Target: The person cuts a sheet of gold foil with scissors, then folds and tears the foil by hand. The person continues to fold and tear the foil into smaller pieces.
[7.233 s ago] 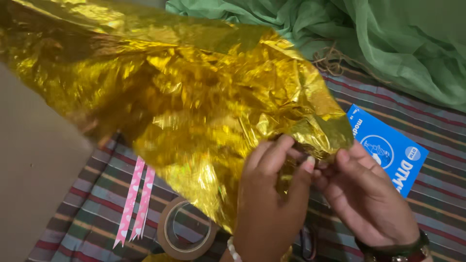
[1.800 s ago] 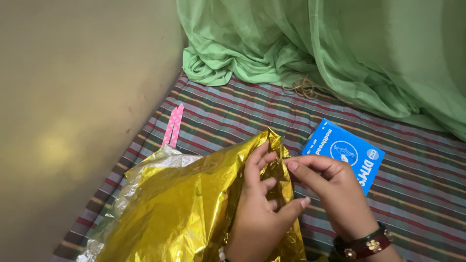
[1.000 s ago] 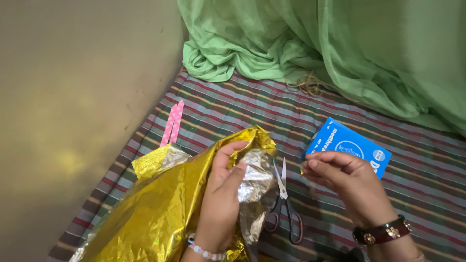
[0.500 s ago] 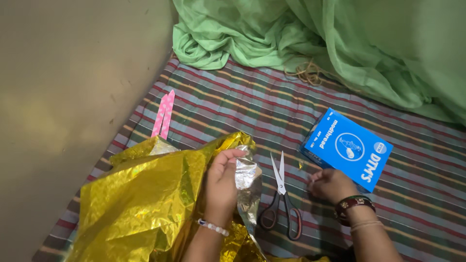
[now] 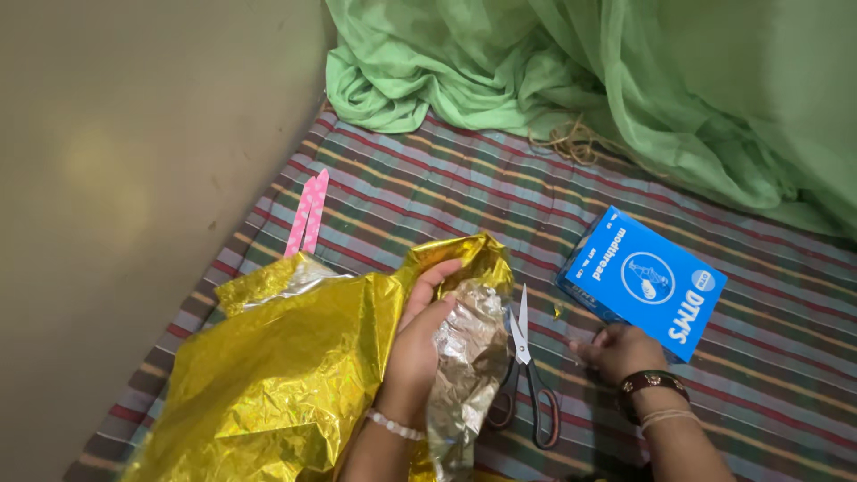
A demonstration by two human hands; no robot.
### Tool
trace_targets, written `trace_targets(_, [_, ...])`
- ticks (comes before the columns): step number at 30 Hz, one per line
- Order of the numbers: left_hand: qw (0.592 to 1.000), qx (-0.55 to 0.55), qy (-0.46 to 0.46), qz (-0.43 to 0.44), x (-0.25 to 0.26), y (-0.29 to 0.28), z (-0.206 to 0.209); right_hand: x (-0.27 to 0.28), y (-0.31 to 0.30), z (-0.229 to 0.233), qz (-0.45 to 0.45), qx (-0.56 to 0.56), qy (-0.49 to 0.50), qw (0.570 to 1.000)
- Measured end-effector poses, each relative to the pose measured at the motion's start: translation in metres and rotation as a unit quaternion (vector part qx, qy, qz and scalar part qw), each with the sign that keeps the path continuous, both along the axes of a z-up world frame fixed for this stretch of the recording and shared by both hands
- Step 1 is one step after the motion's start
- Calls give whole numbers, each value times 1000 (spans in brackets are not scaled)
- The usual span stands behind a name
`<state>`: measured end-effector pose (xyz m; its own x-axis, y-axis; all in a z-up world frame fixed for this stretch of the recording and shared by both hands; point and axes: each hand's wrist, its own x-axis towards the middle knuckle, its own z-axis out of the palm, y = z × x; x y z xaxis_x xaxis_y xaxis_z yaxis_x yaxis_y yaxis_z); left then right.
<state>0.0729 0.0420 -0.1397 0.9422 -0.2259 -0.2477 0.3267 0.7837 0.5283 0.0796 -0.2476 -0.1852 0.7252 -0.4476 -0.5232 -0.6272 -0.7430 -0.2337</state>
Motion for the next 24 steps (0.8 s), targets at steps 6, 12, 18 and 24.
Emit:
trace_targets(6, [954,203,-215,-38,-1,5,-1,-13,-11,-22,-138,180,-66,972])
trace_targets(12, [965,113,-217,-90,-12,9,-5,-17,-25,-34,0,76,-89,993])
trace_targets(18, [968,-167,-146,-115,-22,8,-4,-24,-19,-29,-11,42,-104,994])
trace_targets(24, [956,-173,-185,-151,-33,10,-11,-22,-14,-27,5,-11,-90,996])
